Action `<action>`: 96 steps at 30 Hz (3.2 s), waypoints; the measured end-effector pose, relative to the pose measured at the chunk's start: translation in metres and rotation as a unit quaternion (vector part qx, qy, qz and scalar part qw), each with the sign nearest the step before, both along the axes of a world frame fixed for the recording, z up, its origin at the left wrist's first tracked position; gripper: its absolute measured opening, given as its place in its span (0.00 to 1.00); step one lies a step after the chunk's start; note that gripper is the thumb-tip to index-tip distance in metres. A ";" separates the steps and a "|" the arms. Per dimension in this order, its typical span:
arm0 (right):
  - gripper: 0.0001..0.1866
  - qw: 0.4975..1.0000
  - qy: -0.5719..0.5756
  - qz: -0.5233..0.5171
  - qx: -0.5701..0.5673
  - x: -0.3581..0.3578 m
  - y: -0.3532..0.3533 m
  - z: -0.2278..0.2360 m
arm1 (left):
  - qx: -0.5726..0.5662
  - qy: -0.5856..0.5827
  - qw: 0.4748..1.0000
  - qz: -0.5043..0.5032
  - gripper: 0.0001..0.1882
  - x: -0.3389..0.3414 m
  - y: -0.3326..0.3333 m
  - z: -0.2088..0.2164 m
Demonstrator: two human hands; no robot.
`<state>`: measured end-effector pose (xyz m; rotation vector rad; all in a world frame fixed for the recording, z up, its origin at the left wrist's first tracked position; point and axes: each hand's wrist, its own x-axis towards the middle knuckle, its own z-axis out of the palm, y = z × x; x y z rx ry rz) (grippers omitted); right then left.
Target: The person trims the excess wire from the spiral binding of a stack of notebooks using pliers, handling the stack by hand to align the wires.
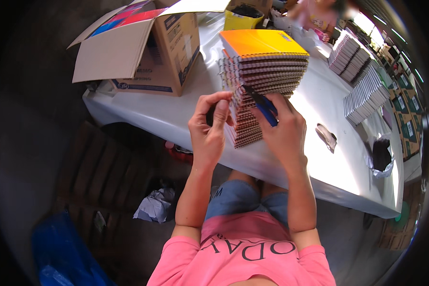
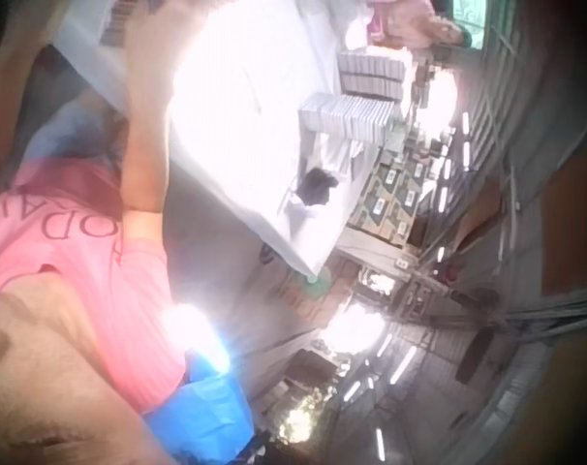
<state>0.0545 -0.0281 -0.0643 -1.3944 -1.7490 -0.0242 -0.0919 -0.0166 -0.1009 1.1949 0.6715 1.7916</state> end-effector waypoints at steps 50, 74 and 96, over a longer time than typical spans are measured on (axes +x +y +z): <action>0.29 0.943 -0.259 -0.035 0.205 0.032 0.020 0.000 | -0.214 -0.044 0.905 -0.366 0.12 -0.036 0.008 0.037; 0.32 0.960 -0.242 -0.064 0.128 0.031 -0.010 0.010 | -0.141 0.018 0.978 -0.154 0.18 -0.015 0.000 0.040; 0.28 0.960 -0.154 0.108 0.208 0.028 0.043 0.058 | -0.119 -0.007 0.991 -0.067 0.07 -0.007 0.002 0.037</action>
